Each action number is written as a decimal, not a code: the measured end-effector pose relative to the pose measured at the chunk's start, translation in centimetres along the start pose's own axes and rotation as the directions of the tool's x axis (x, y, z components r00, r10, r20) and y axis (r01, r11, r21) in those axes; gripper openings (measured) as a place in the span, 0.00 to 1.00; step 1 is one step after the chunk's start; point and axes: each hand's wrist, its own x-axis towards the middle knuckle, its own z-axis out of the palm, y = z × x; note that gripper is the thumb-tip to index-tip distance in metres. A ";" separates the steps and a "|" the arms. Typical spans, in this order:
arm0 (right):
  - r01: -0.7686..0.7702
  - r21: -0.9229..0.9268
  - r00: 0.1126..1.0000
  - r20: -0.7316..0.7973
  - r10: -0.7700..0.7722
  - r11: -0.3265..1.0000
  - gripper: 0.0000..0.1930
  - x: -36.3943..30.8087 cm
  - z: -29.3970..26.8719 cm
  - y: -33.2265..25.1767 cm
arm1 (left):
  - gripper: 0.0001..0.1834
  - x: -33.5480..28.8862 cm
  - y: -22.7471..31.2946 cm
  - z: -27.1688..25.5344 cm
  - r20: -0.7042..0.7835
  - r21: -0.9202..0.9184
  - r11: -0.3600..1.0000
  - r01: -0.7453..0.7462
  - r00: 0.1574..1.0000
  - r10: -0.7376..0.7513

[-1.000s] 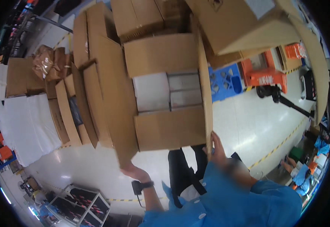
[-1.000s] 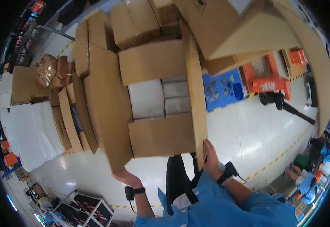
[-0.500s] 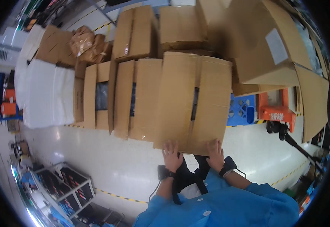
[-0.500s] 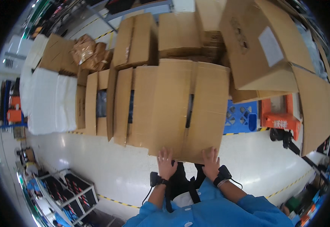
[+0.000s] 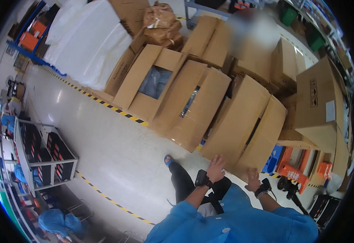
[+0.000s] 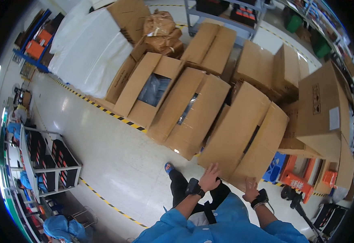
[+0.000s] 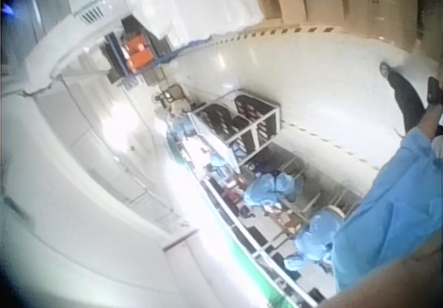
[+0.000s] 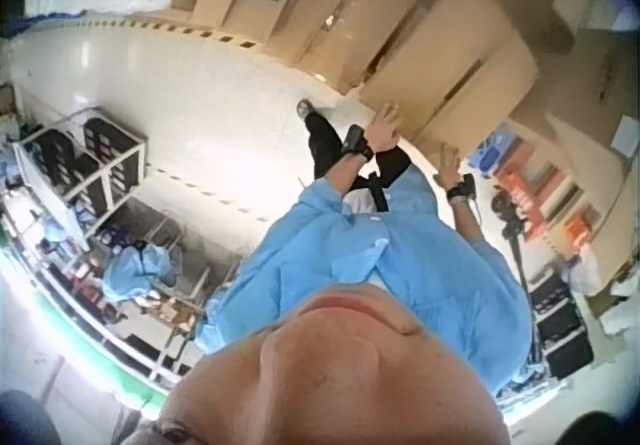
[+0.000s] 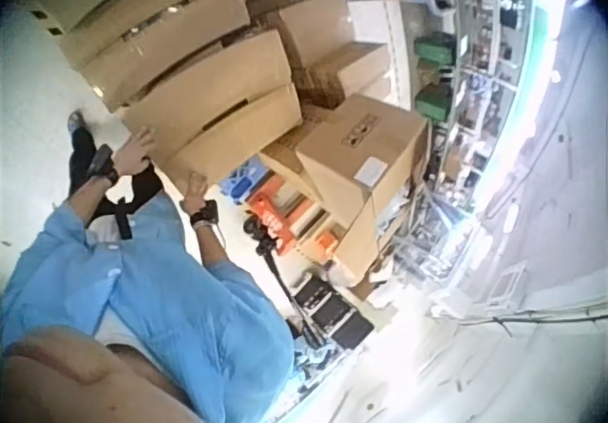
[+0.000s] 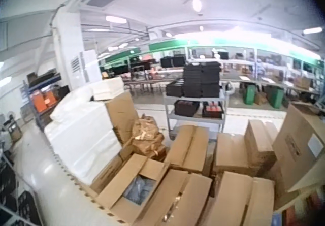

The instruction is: The person is packing power adapters and USB cables into product boxes on an assembly line belt.

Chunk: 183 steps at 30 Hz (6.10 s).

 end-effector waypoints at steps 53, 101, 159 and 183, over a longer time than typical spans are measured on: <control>0.020 0.954 0.909 0.106 0.402 -0.298 0.30 7.7 -6.3 0.1 | 0.20 11.4 -15.2 -2.3 0.009 -0.998 0.041 0.057 0.687 -0.727; 0.367 0.930 0.899 -0.354 0.257 -0.001 0.48 15.3 -12.5 -18.4 | 0.28 1.5 -23.5 -14.5 -0.074 -0.898 0.237 0.372 0.403 -0.912; 0.888 0.111 0.298 0.598 -0.744 0.445 0.26 -1.0 -3.9 -41.8 | 0.15 -59.3 18.0 -15.2 -0.811 -0.188 0.951 0.245 -0.584 -0.010; 0.943 -0.332 0.284 0.823 -0.491 -0.012 0.21 9.3 13.1 -89.9 | 0.25 -84.5 -7.2 -38.3 -0.011 0.880 0.197 0.431 -0.397 0.918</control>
